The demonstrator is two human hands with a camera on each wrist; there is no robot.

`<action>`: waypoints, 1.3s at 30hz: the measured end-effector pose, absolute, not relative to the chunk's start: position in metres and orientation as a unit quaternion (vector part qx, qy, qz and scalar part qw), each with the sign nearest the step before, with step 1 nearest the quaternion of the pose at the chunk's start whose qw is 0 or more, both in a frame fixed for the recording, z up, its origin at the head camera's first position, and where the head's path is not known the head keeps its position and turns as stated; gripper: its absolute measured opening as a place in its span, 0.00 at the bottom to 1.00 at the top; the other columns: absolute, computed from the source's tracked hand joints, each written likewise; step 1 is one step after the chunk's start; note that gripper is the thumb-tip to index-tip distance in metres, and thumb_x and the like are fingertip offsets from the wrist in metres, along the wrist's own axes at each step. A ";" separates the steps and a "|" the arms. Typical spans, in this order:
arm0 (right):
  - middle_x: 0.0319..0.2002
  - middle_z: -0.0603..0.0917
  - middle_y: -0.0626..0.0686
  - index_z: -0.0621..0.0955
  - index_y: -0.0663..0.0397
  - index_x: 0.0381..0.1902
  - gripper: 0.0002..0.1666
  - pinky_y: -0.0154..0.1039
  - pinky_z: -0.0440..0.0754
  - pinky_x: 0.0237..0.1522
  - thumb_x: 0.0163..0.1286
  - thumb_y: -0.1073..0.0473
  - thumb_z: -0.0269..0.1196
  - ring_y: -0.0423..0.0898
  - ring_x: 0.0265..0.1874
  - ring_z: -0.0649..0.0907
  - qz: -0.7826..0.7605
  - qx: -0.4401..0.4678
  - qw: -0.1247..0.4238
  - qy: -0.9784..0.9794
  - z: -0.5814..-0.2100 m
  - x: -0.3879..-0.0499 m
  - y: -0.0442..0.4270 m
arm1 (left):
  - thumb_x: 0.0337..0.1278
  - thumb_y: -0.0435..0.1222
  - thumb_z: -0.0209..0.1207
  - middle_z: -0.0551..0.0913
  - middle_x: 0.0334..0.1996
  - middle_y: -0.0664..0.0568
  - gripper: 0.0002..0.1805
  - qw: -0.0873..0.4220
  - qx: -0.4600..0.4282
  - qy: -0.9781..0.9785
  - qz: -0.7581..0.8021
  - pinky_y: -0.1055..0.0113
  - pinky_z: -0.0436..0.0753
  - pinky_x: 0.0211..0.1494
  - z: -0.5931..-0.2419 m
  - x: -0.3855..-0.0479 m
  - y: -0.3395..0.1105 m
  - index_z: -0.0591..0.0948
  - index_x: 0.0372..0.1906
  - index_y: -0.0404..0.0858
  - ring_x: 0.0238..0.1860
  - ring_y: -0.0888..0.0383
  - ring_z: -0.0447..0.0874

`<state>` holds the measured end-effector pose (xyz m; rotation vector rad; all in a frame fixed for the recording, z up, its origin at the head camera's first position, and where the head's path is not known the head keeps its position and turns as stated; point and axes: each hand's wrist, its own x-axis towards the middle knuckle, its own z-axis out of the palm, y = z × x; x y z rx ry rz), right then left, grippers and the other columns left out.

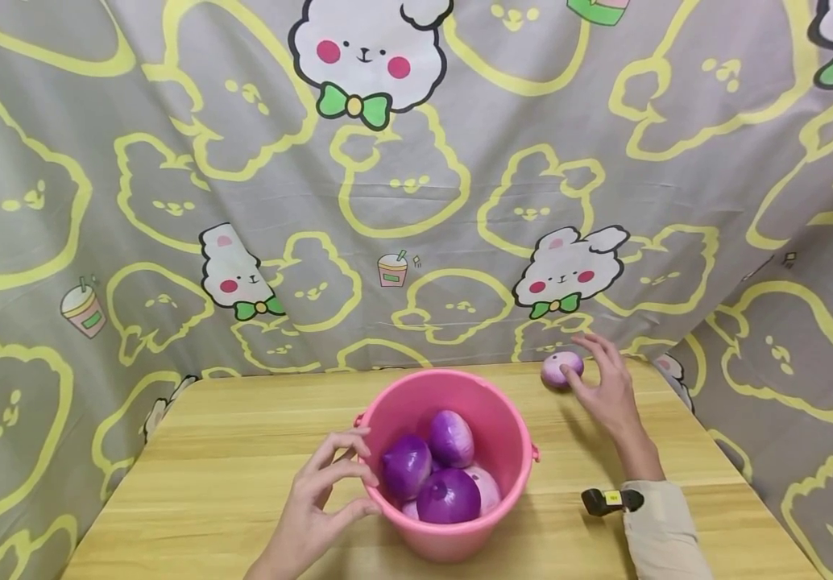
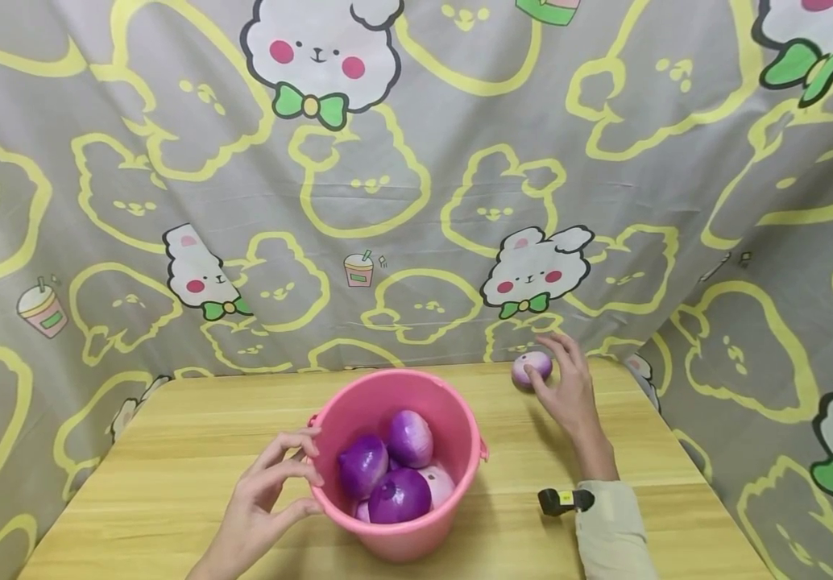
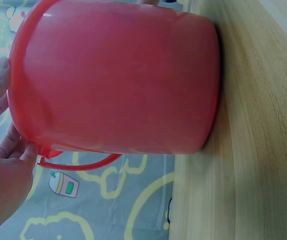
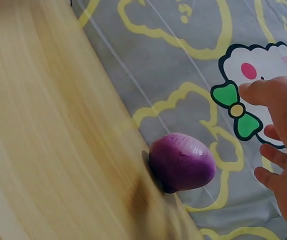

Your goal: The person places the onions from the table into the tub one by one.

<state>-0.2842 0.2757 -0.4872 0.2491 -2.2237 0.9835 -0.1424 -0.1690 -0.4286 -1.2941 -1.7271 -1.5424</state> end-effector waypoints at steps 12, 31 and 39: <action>0.65 0.72 0.68 0.79 0.59 0.62 0.32 0.79 0.69 0.63 0.59 0.67 0.75 0.71 0.65 0.71 0.368 0.094 0.327 -0.866 -0.495 -0.287 0.273 | 0.54 0.30 0.72 0.75 0.49 0.39 0.11 0.239 -0.471 -0.635 -0.563 0.56 0.72 0.77 -0.427 -0.142 -0.170 0.83 0.41 0.32 0.67 0.43 0.71; 0.66 0.69 0.71 0.78 0.61 0.62 0.31 0.80 0.68 0.63 0.61 0.67 0.74 0.73 0.64 0.69 0.361 0.084 0.292 -0.882 -0.512 -0.291 0.276 | 0.54 0.30 0.73 0.75 0.49 0.38 0.12 0.242 -0.477 -0.633 -0.560 0.53 0.73 0.76 -0.441 -0.152 -0.172 0.83 0.42 0.33 0.66 0.37 0.71; 0.66 0.66 0.73 0.77 0.61 0.62 0.29 0.79 0.69 0.63 0.64 0.65 0.73 0.75 0.63 0.70 0.358 0.070 0.285 -0.886 -0.524 -0.295 0.274 | 0.53 0.28 0.73 0.75 0.49 0.40 0.12 0.238 -0.476 -0.632 -0.564 0.56 0.72 0.77 -0.432 -0.145 -0.169 0.83 0.41 0.33 0.68 0.43 0.71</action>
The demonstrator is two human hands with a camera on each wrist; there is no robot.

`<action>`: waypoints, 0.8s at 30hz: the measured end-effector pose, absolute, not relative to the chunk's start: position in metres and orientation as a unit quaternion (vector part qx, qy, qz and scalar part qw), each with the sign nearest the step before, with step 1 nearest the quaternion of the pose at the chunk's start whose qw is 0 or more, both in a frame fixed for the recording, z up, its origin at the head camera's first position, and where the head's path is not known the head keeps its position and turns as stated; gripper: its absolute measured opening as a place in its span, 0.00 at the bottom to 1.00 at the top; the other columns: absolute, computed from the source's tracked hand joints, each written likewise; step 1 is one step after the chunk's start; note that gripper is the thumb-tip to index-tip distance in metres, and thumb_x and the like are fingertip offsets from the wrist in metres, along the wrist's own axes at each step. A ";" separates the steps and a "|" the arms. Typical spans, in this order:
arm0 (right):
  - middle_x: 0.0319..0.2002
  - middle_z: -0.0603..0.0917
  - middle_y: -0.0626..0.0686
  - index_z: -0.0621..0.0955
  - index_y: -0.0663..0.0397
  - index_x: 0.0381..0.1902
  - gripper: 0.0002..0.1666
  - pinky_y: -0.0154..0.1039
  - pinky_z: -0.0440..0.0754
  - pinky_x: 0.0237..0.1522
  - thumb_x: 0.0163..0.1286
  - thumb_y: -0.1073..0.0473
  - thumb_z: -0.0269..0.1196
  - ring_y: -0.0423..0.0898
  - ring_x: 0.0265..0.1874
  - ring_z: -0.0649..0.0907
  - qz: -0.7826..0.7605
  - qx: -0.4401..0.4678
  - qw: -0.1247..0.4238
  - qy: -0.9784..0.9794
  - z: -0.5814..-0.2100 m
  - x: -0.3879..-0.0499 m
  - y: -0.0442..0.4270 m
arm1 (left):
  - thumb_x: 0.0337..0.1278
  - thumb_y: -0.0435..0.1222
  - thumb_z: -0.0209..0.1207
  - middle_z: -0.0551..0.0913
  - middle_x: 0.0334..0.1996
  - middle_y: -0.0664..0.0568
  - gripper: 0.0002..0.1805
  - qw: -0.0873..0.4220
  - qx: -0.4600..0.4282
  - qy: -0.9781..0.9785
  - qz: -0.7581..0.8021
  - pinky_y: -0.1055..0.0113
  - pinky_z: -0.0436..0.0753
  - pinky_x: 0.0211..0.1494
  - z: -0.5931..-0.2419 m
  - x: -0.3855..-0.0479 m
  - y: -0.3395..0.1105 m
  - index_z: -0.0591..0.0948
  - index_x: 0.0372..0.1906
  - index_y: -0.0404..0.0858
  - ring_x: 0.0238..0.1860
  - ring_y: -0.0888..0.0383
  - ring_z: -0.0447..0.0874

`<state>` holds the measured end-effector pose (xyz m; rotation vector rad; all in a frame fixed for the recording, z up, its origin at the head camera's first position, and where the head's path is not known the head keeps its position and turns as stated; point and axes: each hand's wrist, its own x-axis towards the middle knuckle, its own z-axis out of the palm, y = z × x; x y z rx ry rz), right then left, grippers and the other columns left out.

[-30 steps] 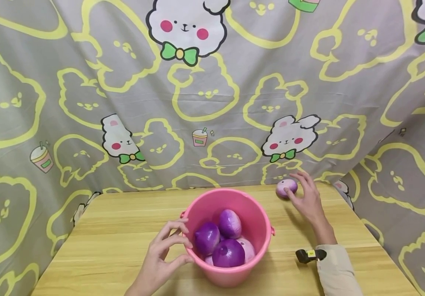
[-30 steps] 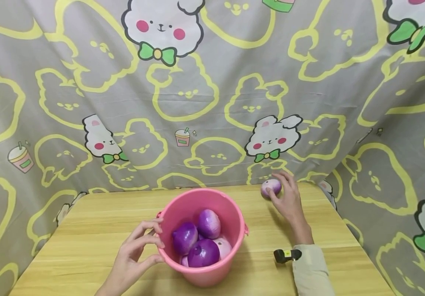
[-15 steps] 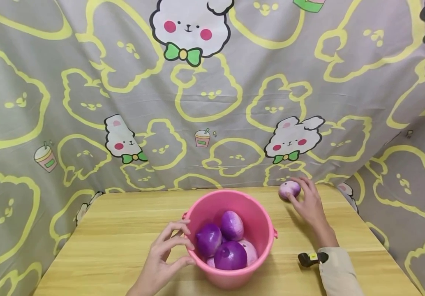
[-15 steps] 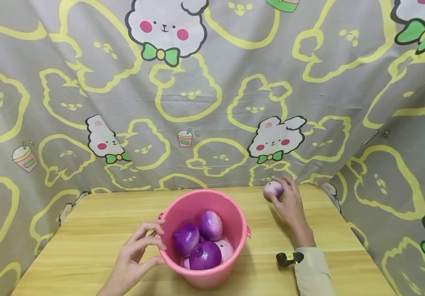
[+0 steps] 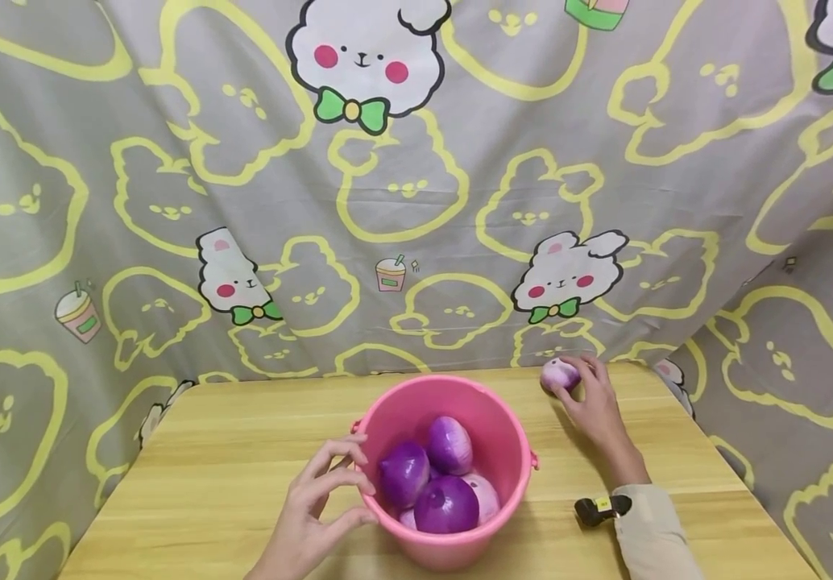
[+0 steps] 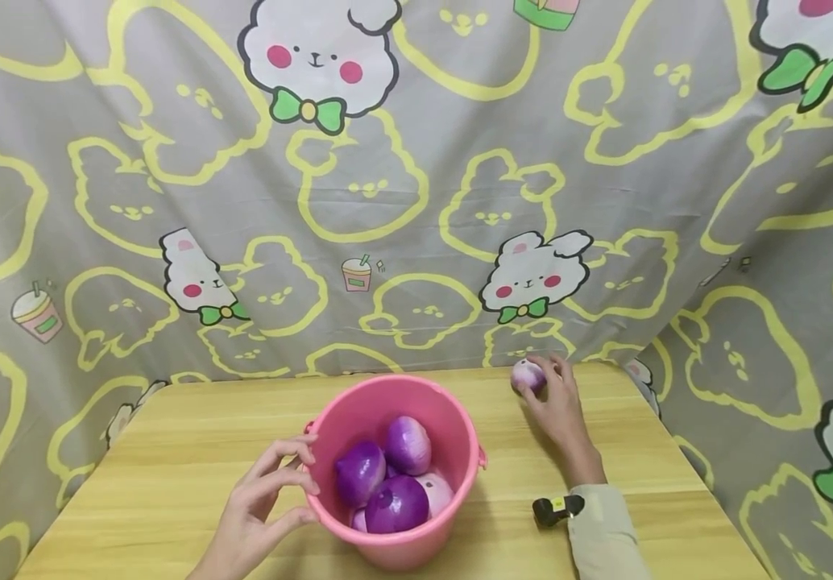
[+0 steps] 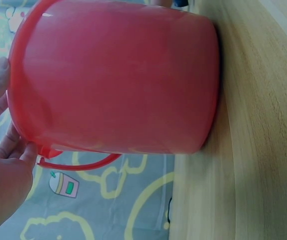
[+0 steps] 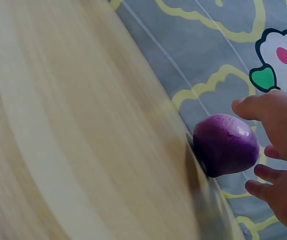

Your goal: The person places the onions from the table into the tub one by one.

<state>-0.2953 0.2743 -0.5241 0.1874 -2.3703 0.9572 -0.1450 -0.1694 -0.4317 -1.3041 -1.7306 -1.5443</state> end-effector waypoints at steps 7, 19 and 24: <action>0.67 0.64 0.73 0.76 0.58 0.64 0.31 0.78 0.72 0.60 0.65 0.64 0.72 0.74 0.59 0.73 0.353 0.067 0.273 -0.892 -0.532 -0.299 0.272 | 0.52 0.28 0.73 0.75 0.49 0.39 0.12 0.233 -0.471 -0.632 -0.569 0.57 0.72 0.77 -0.435 -0.145 -0.171 0.83 0.40 0.33 0.68 0.43 0.71; 0.68 0.61 0.75 0.75 0.55 0.65 0.31 0.75 0.73 0.61 0.65 0.65 0.71 0.73 0.60 0.71 0.365 0.062 0.261 -0.892 -0.536 -0.303 0.268 | 0.53 0.28 0.73 0.75 0.51 0.38 0.12 0.222 -0.474 -0.624 -0.580 0.53 0.72 0.76 -0.445 -0.149 -0.174 0.83 0.41 0.31 0.70 0.42 0.69; 0.69 0.60 0.76 0.76 0.55 0.65 0.29 0.77 0.73 0.61 0.66 0.65 0.71 0.74 0.62 0.69 0.362 0.053 0.256 -0.895 -0.540 -0.305 0.269 | 0.53 0.28 0.73 0.75 0.51 0.38 0.12 0.218 -0.470 -0.627 -0.581 0.53 0.72 0.76 -0.445 -0.149 -0.174 0.83 0.41 0.31 0.70 0.42 0.69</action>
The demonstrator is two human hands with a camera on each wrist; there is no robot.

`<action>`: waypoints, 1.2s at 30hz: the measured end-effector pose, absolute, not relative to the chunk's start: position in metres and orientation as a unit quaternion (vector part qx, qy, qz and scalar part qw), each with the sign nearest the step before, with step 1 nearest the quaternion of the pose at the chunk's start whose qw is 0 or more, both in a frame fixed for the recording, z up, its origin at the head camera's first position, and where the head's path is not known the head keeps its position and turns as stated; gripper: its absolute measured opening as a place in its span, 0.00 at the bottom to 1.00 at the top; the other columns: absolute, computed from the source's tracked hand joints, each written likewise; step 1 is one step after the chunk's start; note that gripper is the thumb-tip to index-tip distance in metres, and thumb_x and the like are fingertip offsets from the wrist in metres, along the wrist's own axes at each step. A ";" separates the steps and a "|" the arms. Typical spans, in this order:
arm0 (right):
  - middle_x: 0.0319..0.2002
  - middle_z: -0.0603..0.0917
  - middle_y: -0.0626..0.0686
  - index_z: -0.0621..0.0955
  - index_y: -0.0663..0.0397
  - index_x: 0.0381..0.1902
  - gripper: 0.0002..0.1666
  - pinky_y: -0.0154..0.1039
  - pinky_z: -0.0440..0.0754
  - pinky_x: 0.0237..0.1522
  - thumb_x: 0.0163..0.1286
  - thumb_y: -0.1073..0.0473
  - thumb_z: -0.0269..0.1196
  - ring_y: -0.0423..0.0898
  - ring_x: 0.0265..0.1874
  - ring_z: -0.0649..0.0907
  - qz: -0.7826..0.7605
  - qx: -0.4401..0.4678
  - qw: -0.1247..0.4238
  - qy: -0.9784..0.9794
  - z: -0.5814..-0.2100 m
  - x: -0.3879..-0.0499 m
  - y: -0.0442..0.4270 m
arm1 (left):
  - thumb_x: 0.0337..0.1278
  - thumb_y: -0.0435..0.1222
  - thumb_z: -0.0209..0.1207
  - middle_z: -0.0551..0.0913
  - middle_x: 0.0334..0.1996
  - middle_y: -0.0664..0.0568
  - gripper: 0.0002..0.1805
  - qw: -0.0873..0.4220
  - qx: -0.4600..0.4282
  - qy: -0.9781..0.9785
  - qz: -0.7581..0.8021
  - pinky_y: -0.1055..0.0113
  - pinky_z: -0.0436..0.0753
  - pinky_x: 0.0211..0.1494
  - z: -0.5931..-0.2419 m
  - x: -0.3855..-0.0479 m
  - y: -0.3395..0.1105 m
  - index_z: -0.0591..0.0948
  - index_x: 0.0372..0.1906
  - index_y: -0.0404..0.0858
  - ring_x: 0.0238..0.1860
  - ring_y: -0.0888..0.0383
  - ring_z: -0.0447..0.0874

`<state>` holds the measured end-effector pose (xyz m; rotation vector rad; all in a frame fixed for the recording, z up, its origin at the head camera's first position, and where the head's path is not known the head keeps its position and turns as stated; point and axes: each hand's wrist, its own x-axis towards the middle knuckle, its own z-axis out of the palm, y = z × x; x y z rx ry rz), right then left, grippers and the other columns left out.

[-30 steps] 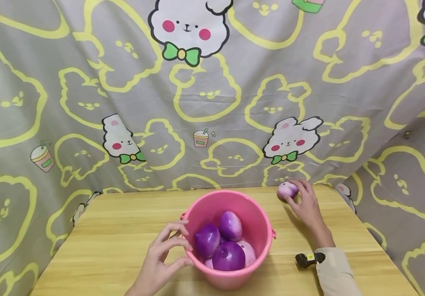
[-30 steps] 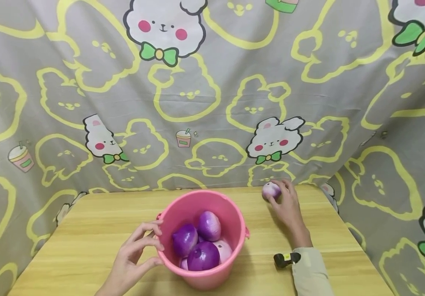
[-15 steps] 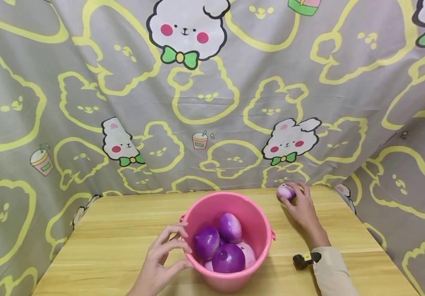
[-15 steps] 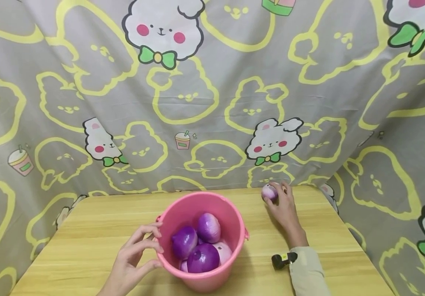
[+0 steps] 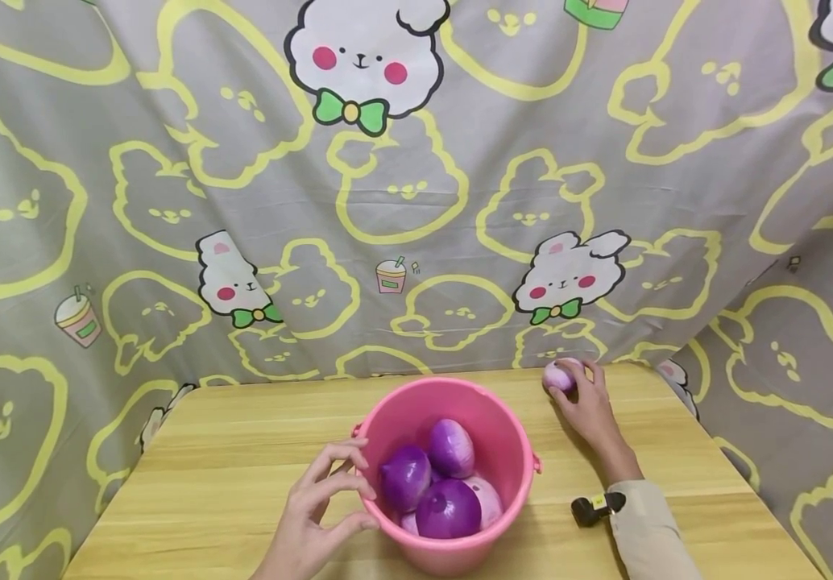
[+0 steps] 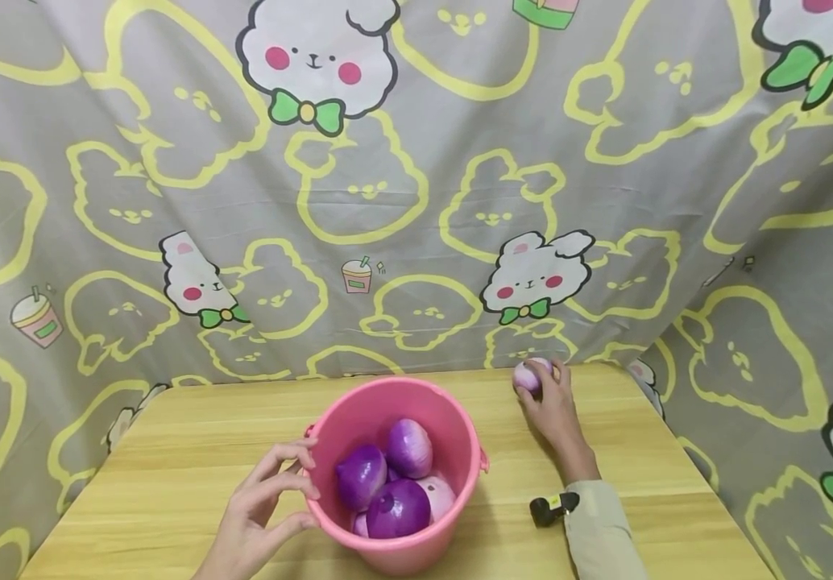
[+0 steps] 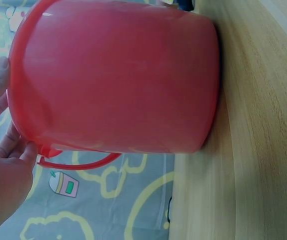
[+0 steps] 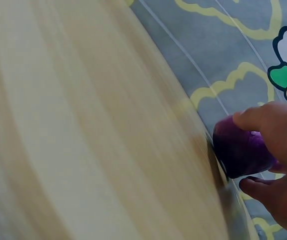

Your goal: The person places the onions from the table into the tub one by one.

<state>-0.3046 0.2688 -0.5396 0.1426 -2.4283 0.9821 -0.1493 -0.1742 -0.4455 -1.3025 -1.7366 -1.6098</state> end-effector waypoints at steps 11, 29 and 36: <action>0.69 0.60 0.74 0.75 0.53 0.66 0.29 0.78 0.70 0.64 0.68 0.65 0.70 0.76 0.62 0.70 0.366 0.043 0.223 -0.902 -0.541 -0.305 0.266 | 0.51 0.26 0.73 0.74 0.50 0.36 0.13 0.223 -0.471 -0.626 -0.581 0.54 0.70 0.76 -0.446 -0.148 -0.176 0.83 0.41 0.31 0.70 0.41 0.69; 0.68 0.61 0.73 0.75 0.52 0.66 0.29 0.77 0.71 0.62 0.69 0.63 0.70 0.74 0.61 0.71 0.361 0.032 0.217 -0.906 -0.536 -0.298 0.270 | 0.52 0.26 0.73 0.74 0.50 0.36 0.13 0.222 -0.477 -0.620 -0.582 0.53 0.70 0.77 -0.443 -0.150 -0.173 0.83 0.42 0.31 0.70 0.42 0.69; 0.66 0.61 0.74 0.75 0.53 0.65 0.29 0.77 0.73 0.62 0.69 0.64 0.70 0.74 0.59 0.72 0.364 0.035 0.224 -0.903 -0.532 -0.296 0.271 | 0.53 0.27 0.73 0.74 0.50 0.36 0.12 0.223 -0.478 -0.618 -0.583 0.54 0.71 0.76 -0.446 -0.151 -0.174 0.83 0.41 0.31 0.70 0.42 0.69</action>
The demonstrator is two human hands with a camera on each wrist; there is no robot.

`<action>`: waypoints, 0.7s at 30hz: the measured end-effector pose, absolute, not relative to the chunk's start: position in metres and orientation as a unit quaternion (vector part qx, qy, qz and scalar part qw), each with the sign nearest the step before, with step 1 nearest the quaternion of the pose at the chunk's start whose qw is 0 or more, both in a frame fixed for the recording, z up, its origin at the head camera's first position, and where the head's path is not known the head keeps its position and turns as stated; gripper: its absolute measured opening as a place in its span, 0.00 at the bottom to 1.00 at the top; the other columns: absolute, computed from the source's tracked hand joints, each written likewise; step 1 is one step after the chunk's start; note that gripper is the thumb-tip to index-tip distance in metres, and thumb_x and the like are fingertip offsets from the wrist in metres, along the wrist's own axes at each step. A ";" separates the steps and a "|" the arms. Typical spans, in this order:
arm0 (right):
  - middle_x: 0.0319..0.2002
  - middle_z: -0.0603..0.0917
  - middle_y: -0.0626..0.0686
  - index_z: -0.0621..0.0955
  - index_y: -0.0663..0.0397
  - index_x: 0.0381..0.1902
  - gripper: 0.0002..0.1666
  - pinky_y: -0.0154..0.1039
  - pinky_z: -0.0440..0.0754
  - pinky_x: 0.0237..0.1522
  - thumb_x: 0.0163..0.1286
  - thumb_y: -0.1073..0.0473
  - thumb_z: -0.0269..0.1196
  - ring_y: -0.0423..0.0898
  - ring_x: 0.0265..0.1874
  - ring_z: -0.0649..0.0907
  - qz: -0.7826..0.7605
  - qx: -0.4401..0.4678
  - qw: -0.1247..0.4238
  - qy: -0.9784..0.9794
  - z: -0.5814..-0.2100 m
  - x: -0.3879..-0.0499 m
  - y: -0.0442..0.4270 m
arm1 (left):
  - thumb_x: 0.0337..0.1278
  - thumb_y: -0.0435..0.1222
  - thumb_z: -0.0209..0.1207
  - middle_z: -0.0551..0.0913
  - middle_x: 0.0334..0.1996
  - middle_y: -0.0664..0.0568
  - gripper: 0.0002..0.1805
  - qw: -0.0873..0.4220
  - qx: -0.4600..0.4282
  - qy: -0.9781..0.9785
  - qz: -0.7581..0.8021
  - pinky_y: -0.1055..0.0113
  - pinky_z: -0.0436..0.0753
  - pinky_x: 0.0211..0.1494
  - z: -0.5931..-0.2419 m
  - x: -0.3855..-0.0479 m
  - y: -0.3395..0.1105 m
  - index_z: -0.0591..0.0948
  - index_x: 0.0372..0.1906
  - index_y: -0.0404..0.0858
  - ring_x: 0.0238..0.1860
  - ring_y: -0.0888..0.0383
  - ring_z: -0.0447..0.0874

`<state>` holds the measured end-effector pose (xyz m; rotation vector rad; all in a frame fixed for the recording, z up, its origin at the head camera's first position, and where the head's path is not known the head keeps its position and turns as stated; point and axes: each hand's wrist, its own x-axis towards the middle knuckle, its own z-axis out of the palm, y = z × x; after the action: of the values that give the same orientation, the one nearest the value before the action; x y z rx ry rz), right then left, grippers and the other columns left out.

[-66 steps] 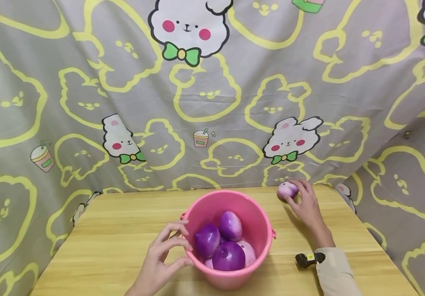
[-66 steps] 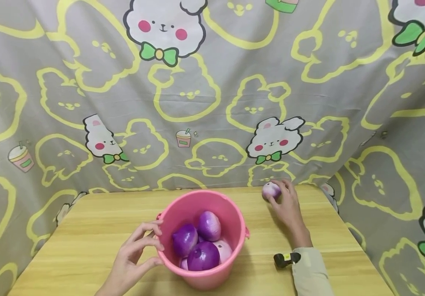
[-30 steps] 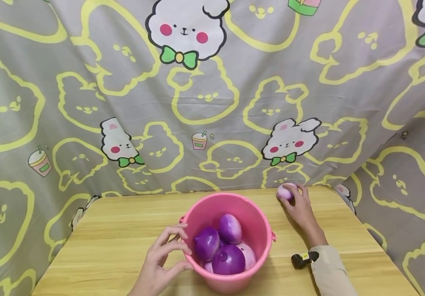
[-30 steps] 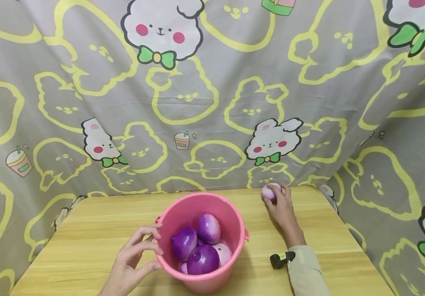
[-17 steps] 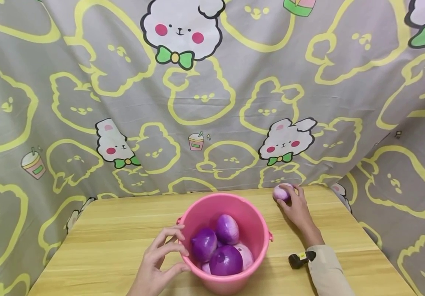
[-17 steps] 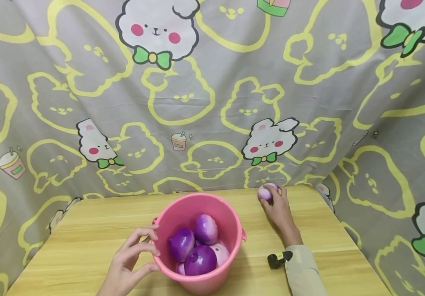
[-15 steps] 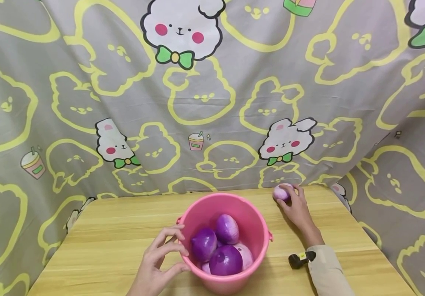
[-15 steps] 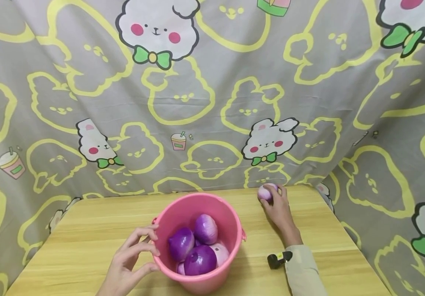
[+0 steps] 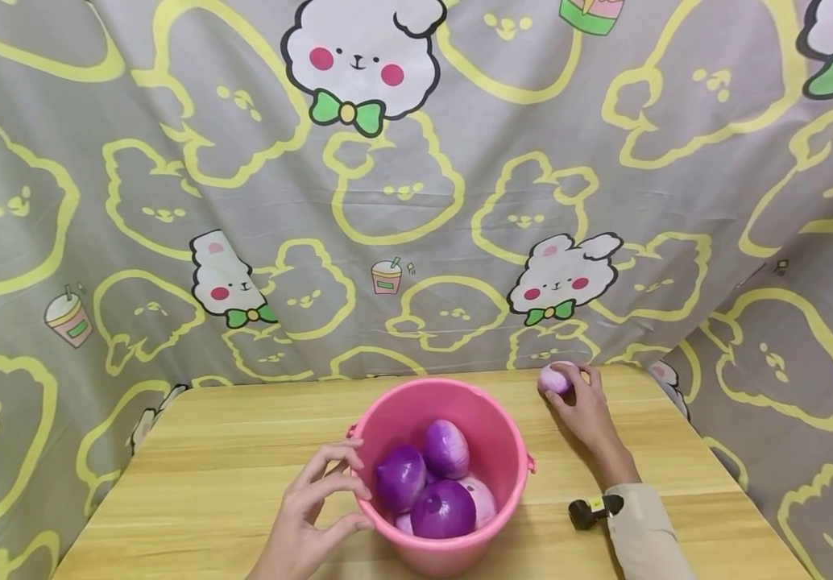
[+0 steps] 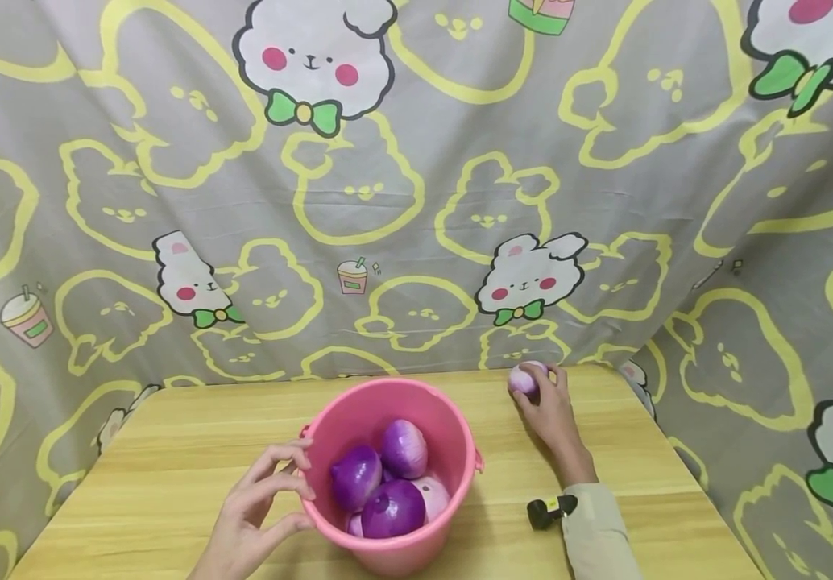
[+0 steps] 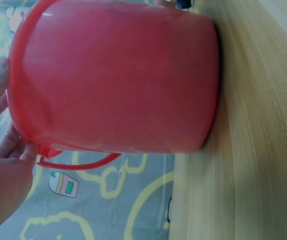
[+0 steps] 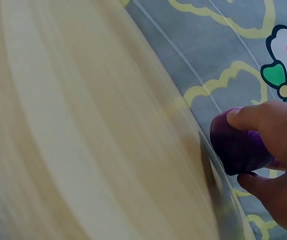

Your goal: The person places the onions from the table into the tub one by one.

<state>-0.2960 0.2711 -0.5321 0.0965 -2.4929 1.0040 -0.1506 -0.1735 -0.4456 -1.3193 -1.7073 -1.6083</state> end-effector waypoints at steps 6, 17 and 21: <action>0.67 0.60 0.73 0.76 0.53 0.65 0.28 0.76 0.73 0.62 0.69 0.63 0.70 0.74 0.59 0.73 0.371 0.032 0.226 -0.900 -0.529 -0.293 0.274 | 0.53 0.28 0.73 0.74 0.50 0.37 0.12 0.225 -0.474 -0.623 -0.580 0.55 0.72 0.77 -0.443 -0.149 -0.173 0.83 0.41 0.32 0.70 0.43 0.69; 0.67 0.60 0.73 0.76 0.53 0.66 0.29 0.75 0.73 0.64 0.68 0.65 0.69 0.75 0.59 0.73 0.375 0.031 0.235 -0.896 -0.520 -0.290 0.276 | 0.54 0.29 0.73 0.75 0.49 0.40 0.11 0.237 -0.476 -0.627 -0.570 0.57 0.70 0.78 -0.433 -0.146 -0.169 0.83 0.41 0.32 0.68 0.42 0.71; 0.68 0.59 0.74 0.75 0.52 0.66 0.28 0.74 0.73 0.65 0.69 0.64 0.69 0.75 0.60 0.73 0.378 0.032 0.230 -0.896 -0.517 -0.287 0.276 | 0.54 0.29 0.73 0.75 0.49 0.40 0.11 0.236 -0.475 -0.628 -0.570 0.57 0.70 0.78 -0.433 -0.145 -0.170 0.83 0.41 0.33 0.68 0.43 0.71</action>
<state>-0.2873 0.2759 -0.5168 0.0868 -2.4655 1.0386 -0.1455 -0.1699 -0.4331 -1.3027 -1.7211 -1.5619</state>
